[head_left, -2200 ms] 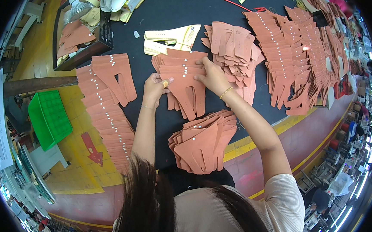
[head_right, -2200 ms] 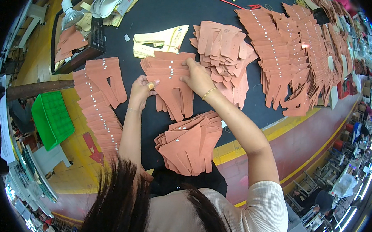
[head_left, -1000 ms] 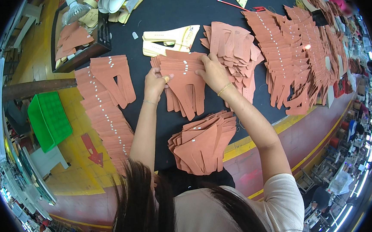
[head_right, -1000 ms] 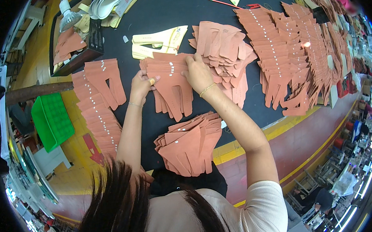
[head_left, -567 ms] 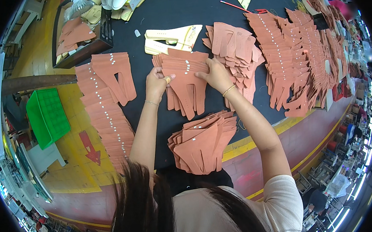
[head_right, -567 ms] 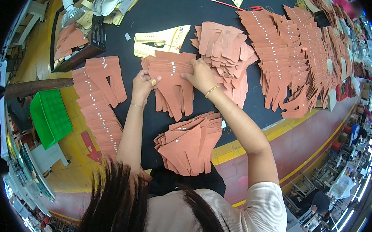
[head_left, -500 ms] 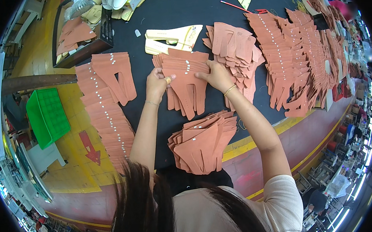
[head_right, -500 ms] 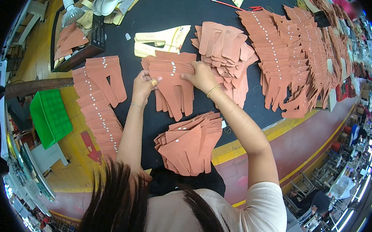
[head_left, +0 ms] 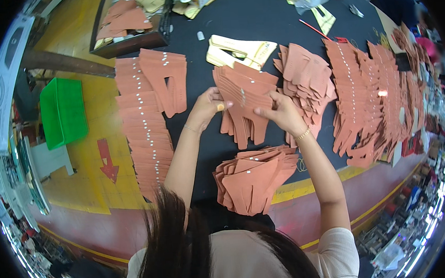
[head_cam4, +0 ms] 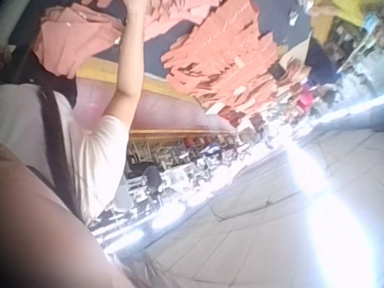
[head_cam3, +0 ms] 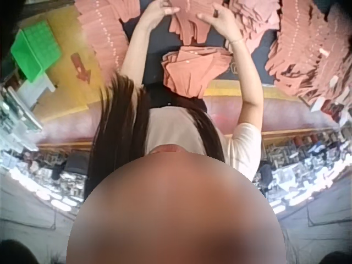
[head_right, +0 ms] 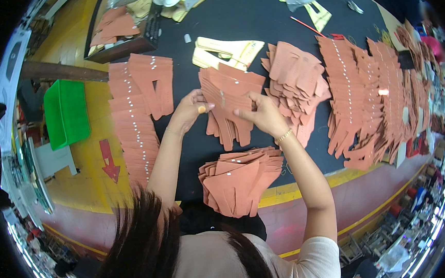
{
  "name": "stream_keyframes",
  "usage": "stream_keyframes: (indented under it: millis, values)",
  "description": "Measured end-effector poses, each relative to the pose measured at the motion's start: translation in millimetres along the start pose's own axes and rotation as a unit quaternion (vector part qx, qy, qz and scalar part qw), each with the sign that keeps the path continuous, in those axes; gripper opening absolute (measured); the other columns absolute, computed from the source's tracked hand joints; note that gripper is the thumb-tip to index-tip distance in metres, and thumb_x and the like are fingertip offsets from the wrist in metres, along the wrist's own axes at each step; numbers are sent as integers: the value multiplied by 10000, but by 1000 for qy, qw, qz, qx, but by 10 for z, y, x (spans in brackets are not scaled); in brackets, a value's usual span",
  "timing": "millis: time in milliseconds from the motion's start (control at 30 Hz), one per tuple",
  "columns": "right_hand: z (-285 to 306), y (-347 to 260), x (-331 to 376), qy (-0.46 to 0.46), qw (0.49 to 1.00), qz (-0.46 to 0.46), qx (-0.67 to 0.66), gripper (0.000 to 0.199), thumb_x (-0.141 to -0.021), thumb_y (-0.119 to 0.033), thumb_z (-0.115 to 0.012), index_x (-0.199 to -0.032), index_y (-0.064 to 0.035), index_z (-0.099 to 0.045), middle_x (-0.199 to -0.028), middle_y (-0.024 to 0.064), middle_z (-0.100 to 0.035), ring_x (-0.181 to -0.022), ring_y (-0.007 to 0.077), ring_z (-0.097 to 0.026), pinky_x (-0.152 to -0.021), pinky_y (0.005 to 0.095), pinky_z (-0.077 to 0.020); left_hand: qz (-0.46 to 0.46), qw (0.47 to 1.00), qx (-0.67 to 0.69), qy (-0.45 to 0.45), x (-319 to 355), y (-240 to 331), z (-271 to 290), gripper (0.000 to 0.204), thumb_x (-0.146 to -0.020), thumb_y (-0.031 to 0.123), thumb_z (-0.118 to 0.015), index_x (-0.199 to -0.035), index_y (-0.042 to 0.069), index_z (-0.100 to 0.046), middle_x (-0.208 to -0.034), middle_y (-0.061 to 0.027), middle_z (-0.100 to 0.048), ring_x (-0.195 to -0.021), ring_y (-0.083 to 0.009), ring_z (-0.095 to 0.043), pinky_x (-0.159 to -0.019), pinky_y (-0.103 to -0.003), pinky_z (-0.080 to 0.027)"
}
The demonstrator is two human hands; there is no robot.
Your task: The person repeatedly picks up pink fabric pieces from a table, aligns them, and places them into a growing stack. The person handles the pieces one at a time, occasionally adjusting the stack to keep it neat. No tools are used, and the final destination of the stacked pieces is not shown.
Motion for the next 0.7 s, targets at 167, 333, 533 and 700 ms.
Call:
stream_keyframes:
  millis: [167, 333, 533, 700]
  values:
    - [-197, -612, 58, -117, 984, -9, -137, 289, -828, -98, -797, -1060, 0, -656, -893, -18, -678, -798, 30, -594, -722, 207, -504, -13, 986, 107, -127, 593, 178, 196, 501, -904, 121, -682, -1343, -29, -493, -1313, -114, -561, -1205, -179, -541, -1062, -356, -408]
    - [-525, -871, -381, -128, 974, 7, -185, 308, -857, -185, -776, -1050, 7, -632, -952, 38, -686, -858, 58, -628, -726, 217, -515, -56, 995, 29, 75, 1040, 540, 652, 347, -950, 177, -639, -1234, -13, -576, -1148, -84, -644, -1005, -138, -639, -831, -295, -538]
    - [-1322, -635, -1331, -139, 958, -58, -242, 349, -835, -185, -785, -1073, -3, -605, -931, 57, -661, -873, 118, -663, -716, 262, -576, -88, 960, -107, 242, 916, 961, 1286, 261, -952, 209, -638, -1099, -6, -622, -871, -46, -680, -717, -122, -675, -614, -260, -570]
    - [-1599, -345, -1851, -18, 995, -71, -62, 513, -731, -243, -847, -1103, -19, -574, -956, 133, -684, -903, 291, -689, -814, 355, -558, -58, 925, -217, 306, 521, 877, 1655, 258, -922, 213, -669, -1013, -26, -633, -773, -53, -661, -651, -132, -658, -579, -263, -562]
Point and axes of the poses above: each hand's wrist, its own x-axis away from the middle knuckle, its own z-axis out of the back of the hand, y = z × x, the point moved 7 cm from there along -x, towards the middle knuckle
